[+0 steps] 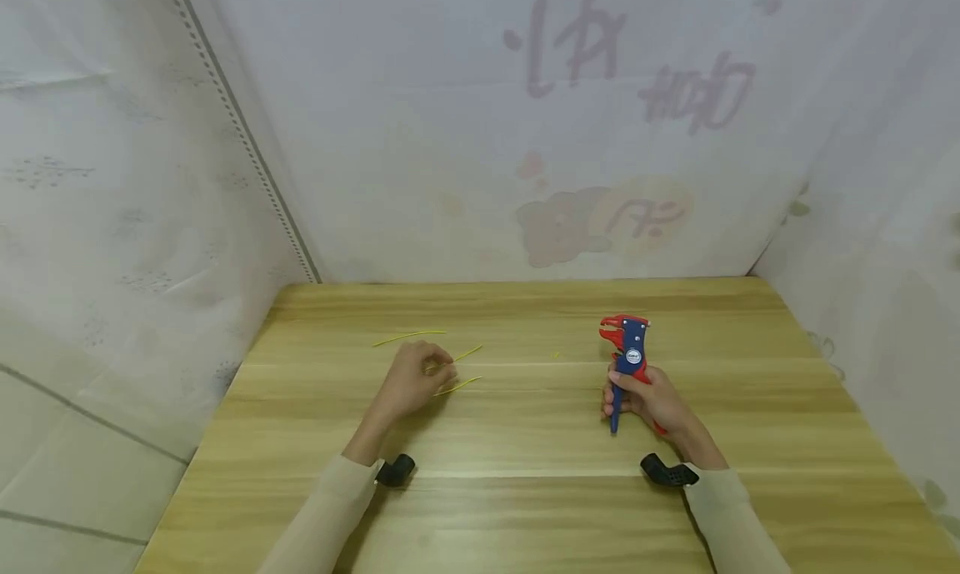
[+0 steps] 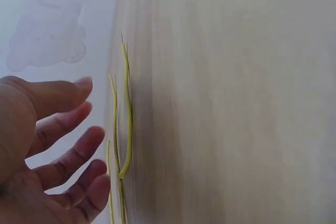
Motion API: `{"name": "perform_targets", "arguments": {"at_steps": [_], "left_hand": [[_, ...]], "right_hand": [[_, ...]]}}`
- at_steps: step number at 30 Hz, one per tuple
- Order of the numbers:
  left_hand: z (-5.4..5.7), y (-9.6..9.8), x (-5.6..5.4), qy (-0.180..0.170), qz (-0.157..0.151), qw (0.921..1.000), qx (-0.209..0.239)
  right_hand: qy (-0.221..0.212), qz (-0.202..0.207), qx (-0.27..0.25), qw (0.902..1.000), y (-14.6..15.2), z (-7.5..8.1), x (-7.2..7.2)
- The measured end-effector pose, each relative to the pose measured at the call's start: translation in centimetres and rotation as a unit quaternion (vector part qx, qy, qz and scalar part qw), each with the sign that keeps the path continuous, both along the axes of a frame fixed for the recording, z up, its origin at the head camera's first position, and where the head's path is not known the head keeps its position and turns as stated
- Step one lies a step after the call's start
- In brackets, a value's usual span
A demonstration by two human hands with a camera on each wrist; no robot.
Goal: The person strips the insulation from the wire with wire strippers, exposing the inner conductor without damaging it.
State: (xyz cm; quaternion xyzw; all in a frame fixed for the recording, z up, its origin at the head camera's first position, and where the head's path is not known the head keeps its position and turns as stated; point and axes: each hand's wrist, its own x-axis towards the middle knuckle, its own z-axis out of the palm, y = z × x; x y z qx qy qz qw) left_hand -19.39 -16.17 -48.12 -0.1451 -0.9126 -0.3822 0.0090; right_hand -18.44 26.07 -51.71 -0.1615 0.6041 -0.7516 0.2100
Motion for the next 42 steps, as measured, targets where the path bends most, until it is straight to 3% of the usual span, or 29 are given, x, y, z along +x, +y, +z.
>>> {"name": "perform_targets", "arguments": {"at_steps": [2, 4, 19, 28, 34, 42], "left_hand": [[-0.4, 0.3, -0.4, 0.022, -0.002, 0.9997, -0.009], [-0.3, 0.6, -0.7, 0.022, 0.007, 0.9996, -0.014], [0.2, 1.3, -1.9, -0.062, 0.060, 0.9960, -0.019], [0.2, 1.5, -2.2, -0.082, 0.079, 0.9931, -0.028], [-0.3, 1.6, -2.3, -0.079, 0.077, 0.9934, -0.033], [0.0, 1.3, -2.3, -0.081, 0.055, 0.9950, -0.021]], "right_hand": [[0.002, -0.002, 0.004, 1.0000, 0.3, 0.3, 0.0], [0.002, -0.001, 0.005, 1.0000, 0.3, 0.4, 0.0], [0.000, 0.009, -0.005, 0.9999, 0.1, 0.1, -0.2], [-0.007, 0.003, 0.011, 0.9999, 0.2, 0.4, -0.1], [-0.004, 0.007, 0.011, 0.9999, 0.1, 0.5, 0.1], [-0.005, 0.004, 0.019, 0.9998, -0.1, 0.8, -0.1]]}}
